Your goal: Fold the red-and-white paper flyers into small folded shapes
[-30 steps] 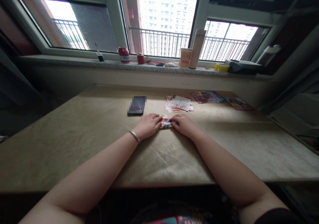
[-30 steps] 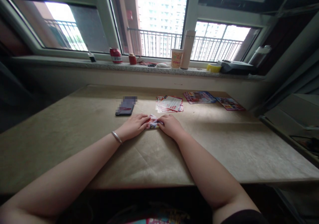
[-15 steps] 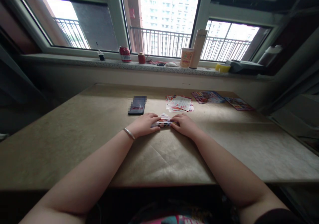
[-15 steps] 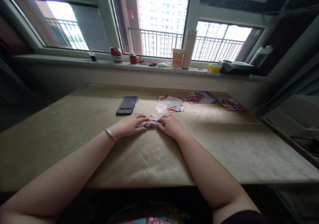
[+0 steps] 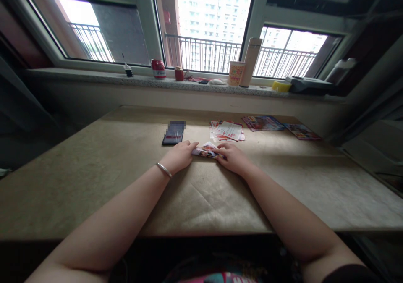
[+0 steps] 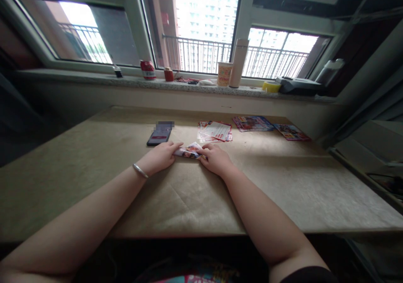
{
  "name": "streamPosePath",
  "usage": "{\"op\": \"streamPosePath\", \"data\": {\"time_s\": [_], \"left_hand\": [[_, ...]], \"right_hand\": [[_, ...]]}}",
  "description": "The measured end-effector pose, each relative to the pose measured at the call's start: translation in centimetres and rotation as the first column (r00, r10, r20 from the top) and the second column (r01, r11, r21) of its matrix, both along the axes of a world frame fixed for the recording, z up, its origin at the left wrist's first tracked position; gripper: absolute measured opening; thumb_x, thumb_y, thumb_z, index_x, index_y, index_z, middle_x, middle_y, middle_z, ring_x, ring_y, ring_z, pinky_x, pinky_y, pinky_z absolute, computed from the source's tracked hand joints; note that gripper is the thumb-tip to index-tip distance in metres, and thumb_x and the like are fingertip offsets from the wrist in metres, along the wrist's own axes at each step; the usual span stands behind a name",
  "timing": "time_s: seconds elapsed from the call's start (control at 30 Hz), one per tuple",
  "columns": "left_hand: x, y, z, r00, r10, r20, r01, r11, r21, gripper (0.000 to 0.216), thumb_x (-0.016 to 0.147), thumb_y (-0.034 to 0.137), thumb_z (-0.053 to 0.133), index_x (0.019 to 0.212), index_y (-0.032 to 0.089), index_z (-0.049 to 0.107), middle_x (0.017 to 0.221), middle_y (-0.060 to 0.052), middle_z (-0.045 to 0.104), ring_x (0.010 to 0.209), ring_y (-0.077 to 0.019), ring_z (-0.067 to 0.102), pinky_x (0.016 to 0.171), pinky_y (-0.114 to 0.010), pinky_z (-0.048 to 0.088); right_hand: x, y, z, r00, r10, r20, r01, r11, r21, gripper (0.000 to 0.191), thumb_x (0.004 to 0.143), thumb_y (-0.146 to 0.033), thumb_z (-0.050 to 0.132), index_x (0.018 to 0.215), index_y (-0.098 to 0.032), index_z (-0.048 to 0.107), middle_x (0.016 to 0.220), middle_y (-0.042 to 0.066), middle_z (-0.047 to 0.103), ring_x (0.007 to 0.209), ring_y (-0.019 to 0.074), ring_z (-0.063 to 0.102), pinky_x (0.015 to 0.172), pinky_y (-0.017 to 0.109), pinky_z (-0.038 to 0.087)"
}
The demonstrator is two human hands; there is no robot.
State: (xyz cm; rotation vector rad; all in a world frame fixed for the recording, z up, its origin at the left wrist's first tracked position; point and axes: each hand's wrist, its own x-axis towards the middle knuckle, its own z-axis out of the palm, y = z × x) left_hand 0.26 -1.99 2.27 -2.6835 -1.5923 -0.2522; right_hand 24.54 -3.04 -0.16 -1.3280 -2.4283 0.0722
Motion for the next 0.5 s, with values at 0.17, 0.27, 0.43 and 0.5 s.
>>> {"op": "streamPosePath", "data": {"time_s": [0.17,0.27,0.43,0.5], "left_hand": [[-0.4,0.9,-1.0,0.989,0.088,0.120,-0.081,0.995,-0.065,0.053,0.080,0.020,0.046,0.132,0.012,0.052,0.122,-0.015,0.060,0.110,-0.0263,0.060,0.098,-0.033,0.045],[-0.6,1.1,-0.8,0.979,0.128,0.158,-0.104,0.983,-0.153,0.049,0.080,0.023,0.046,0.128,0.014,0.056,0.122,-0.014,0.064,0.110,-0.0266,0.062,0.095,-0.032,0.047],[-0.5,1.3,-0.3,0.943,0.165,0.289,-0.091,0.963,-0.253,0.053,0.086,0.040,0.045,0.131,0.015,0.054,0.130,-0.012,0.060,0.114,-0.0257,0.060,0.095,-0.030,0.046],[-0.4,1.4,-0.5,0.911,0.215,0.351,-0.118,0.953,-0.277,0.054,0.089,0.046,0.039,0.129,0.015,0.056,0.126,-0.012,0.063,0.111,-0.0255,0.061,0.093,-0.030,0.046]], "right_hand": [[0.1,0.0,0.0,1.000,0.003,0.009,-0.003,1.000,-0.014,0.037,0.091,-0.039,0.053,0.126,-0.032,0.063,0.122,0.008,0.061,0.115,0.0243,0.053,0.099,0.040,0.042],[0.1,0.1,-0.1,1.000,0.005,0.004,-0.005,1.000,-0.022,0.037,0.091,-0.039,0.053,0.126,-0.032,0.063,0.122,0.008,0.060,0.114,0.0239,0.053,0.099,0.039,0.042],[0.3,0.2,-0.2,1.000,0.024,-0.018,-0.024,0.999,-0.024,0.036,0.091,-0.037,0.054,0.125,-0.034,0.063,0.124,0.008,0.059,0.117,0.0240,0.051,0.101,0.040,0.041],[0.3,0.2,-0.3,0.999,0.044,-0.029,-0.045,0.999,-0.029,0.036,0.091,-0.037,0.053,0.127,-0.035,0.062,0.125,0.007,0.058,0.118,0.0236,0.051,0.101,0.040,0.041]]}}
